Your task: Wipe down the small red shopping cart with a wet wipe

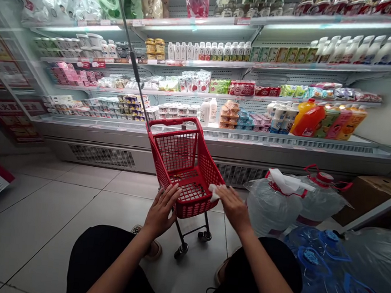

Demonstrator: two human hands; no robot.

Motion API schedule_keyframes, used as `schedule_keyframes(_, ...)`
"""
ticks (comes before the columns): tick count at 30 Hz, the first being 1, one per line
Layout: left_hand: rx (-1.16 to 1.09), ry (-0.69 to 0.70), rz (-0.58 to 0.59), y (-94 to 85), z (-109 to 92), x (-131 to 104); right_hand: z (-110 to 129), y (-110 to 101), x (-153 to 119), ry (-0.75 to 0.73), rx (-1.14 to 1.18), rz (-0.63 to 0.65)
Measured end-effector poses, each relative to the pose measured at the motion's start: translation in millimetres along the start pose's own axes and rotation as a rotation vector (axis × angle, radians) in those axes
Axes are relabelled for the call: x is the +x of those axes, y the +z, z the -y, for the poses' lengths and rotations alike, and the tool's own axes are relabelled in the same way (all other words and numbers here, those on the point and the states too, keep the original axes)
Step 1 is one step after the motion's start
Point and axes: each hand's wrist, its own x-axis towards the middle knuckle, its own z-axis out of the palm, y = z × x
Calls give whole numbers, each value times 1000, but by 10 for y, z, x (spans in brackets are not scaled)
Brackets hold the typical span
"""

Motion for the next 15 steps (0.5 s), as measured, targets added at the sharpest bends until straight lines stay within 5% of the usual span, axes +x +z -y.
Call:
schedule_keyframes(4,-15,-15,0,11,-41,11,-100,9,-41,94,3,-14)
schedule_keyframes(11,-10,-39,-13,-13,-53,-15,757,233,-55,139,166,-57)
schedule_keyframes(15,-6,-27,1,-42,-4,-41,696,216,-96,84,170,-45)
